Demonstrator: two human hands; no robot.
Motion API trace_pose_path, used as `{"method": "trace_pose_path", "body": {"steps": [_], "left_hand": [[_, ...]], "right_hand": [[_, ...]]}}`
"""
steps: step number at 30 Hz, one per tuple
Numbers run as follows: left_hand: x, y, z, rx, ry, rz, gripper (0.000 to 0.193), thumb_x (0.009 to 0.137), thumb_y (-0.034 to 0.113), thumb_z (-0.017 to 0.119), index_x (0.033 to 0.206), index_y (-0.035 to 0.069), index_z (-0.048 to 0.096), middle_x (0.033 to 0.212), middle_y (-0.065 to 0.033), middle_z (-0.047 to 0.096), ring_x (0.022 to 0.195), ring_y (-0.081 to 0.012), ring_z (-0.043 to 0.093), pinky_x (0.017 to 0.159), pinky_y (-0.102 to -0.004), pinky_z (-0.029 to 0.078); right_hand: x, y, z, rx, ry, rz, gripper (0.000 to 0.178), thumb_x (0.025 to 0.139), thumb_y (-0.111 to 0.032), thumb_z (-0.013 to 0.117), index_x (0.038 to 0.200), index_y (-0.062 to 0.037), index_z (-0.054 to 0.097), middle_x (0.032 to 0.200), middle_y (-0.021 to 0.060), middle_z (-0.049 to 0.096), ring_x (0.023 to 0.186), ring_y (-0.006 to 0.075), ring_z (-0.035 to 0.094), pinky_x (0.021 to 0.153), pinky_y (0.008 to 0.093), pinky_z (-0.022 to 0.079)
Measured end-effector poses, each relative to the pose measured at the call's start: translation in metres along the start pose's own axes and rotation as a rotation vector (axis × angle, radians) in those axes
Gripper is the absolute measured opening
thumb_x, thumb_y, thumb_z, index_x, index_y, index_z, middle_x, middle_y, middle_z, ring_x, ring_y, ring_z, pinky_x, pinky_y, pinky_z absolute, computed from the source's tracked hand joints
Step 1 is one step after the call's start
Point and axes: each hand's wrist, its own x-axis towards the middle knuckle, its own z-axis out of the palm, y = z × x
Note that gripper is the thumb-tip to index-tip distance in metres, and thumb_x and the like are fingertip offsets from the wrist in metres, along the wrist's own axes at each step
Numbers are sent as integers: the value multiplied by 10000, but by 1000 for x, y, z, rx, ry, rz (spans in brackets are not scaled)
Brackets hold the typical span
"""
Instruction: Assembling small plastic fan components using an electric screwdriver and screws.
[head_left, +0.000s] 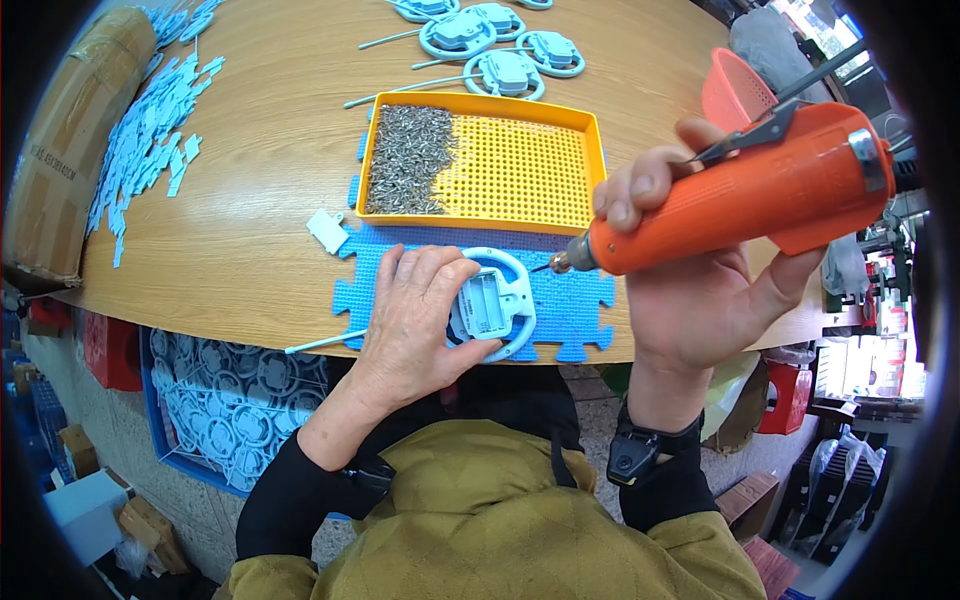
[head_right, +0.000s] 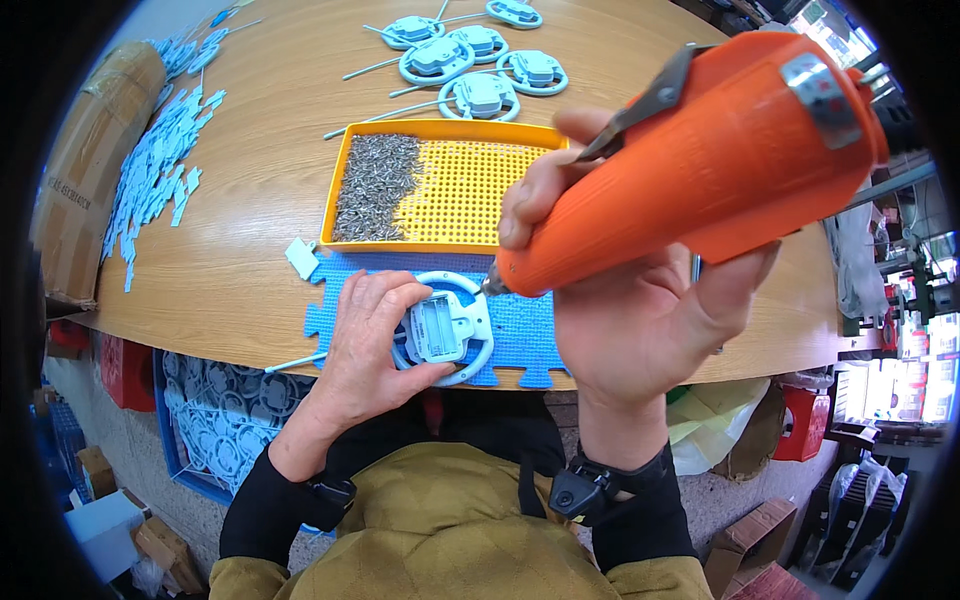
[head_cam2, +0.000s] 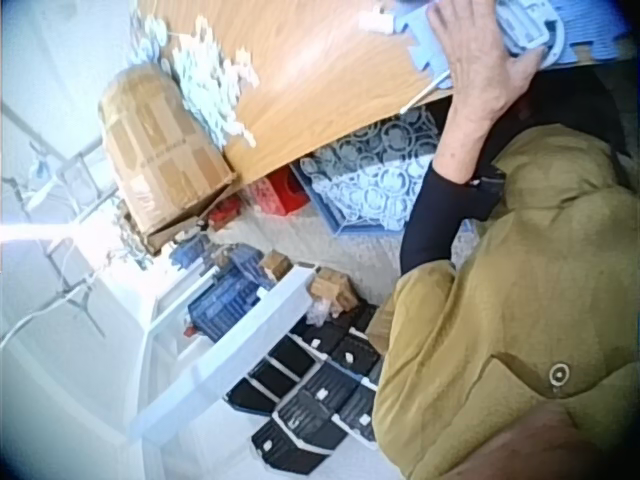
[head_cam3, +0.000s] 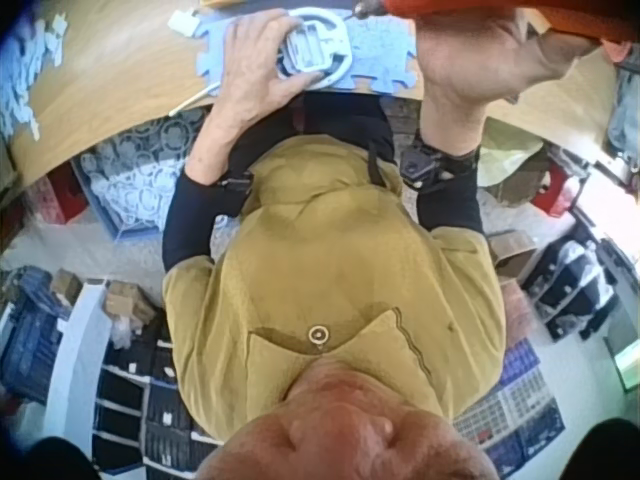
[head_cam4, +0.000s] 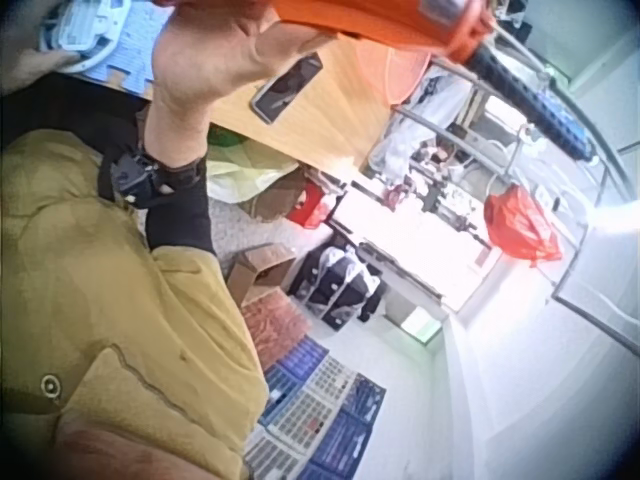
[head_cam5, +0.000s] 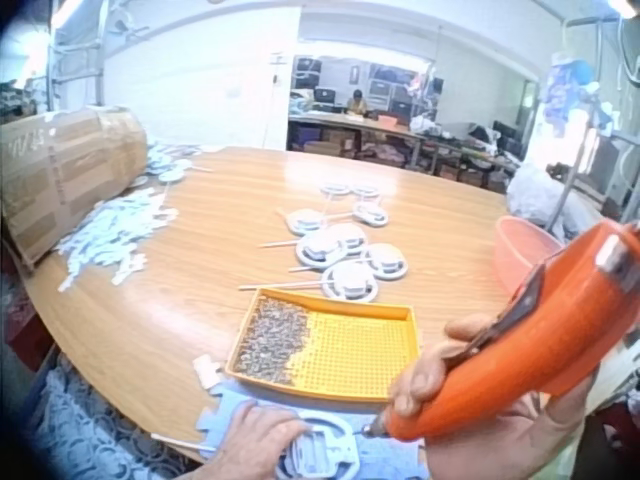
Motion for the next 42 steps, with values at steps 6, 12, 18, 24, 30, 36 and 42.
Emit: {"method": "trace_pose_path", "body": {"steps": [6,12,18,24,30,36,42], "left_hand": [[6,-1,3,-1,-40,22,649,551,215,829,1094,55,512,1089,-128,516,1034,-312,494,945,-438,334],[7,1,3,13,-63,1,654,550,224,825,1099,57,510,1093,-127,515,1048,-318,490,963,-454,321],[6,0,5,5,-66,-13,649,556,223,822,1103,59,513,1104,-132,513,1059,-325,484,958,-455,326],[6,1,4,15,-57,-9,649,558,218,821,1105,56,512,1105,-133,515,1058,-327,485,948,-453,337],[9,2,7,18,-53,-8,652,554,222,823,1105,57,515,1099,-132,519,1050,-328,488,937,-443,345],[10,1,4,20,-63,-19,644,575,245,820,1106,63,505,1092,-115,519,1068,-300,489,986,-509,293],[5,7,1,46,-77,-50,678,574,263,827,1138,80,499,1120,-121,509,1082,-323,487,1014,-517,280]], "right_hand": [[-1,1,0,1,106,80,914,746,-851,326,1077,-26,539,790,100,524,661,201,474,651,326,385],[-10,14,-1,-197,104,23,979,653,-901,391,1080,-30,523,738,69,523,591,158,475,585,288,388],[-21,16,-15,-403,40,110,647,763,-607,663,1028,-41,499,704,48,532,556,131,492,521,264,390],[-25,31,-15,-185,81,52,448,792,-333,753,1002,-10,524,728,51,543,584,111,506,503,226,403],[-25,36,-13,-390,115,30,511,789,-485,712,940,-47,497,675,53,522,539,129,482,461,247,386],[-23,39,-14,-415,-38,63,494,790,-463,720,932,-49,492,653,46,510,532,128,478,436,235,369],[-7,18,-9,-320,-65,129,533,812,-563,640,940,-64,504,658,45,515,519,145,484,439,264,384]]}}
